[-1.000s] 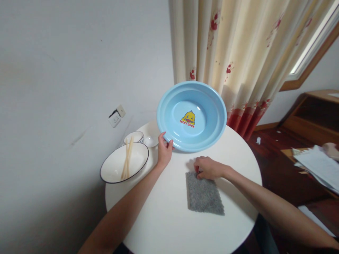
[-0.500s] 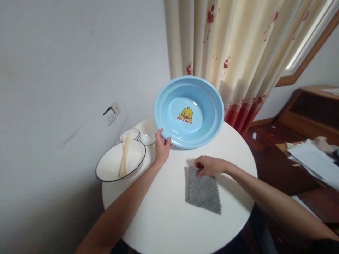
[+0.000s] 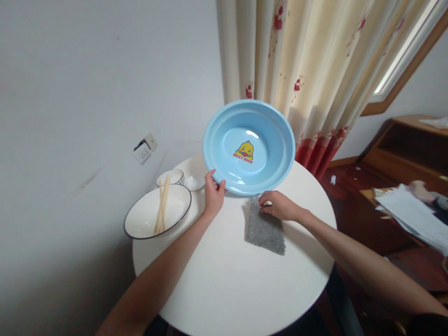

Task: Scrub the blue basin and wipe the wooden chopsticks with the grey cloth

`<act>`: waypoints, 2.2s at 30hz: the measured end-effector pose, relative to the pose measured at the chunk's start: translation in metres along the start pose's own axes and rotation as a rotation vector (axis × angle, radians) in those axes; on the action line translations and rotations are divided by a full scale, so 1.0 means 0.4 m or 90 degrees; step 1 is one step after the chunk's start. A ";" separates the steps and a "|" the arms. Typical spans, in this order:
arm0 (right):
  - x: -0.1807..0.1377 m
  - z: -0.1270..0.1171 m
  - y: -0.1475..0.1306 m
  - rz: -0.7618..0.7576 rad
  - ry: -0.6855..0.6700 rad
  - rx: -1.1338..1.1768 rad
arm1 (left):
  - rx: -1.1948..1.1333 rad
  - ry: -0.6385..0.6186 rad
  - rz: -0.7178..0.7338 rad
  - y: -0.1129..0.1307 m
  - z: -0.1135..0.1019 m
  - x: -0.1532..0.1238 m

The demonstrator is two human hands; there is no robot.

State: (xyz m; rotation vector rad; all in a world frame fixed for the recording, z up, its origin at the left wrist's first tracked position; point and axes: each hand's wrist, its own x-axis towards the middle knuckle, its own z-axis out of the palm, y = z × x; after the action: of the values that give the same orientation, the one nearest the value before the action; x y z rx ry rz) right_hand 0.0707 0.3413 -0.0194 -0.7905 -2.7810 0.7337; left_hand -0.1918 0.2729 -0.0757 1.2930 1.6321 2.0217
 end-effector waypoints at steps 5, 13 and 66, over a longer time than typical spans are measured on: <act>-0.040 -0.018 -0.041 -0.110 0.025 -0.012 | 0.002 -0.007 0.007 0.001 0.002 -0.002; -0.056 0.006 -0.072 -0.090 0.082 -0.156 | 0.013 -0.014 0.017 -0.013 0.002 -0.001; -0.162 -0.184 -0.182 -0.062 0.122 0.083 | 0.033 -0.018 0.047 -0.041 0.000 0.002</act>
State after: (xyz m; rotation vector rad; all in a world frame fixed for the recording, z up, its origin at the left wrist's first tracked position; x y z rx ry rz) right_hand 0.1128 0.2835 0.0795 -0.6591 -2.5514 0.7693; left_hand -0.1975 0.2792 -0.0897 1.4132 1.6575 2.0068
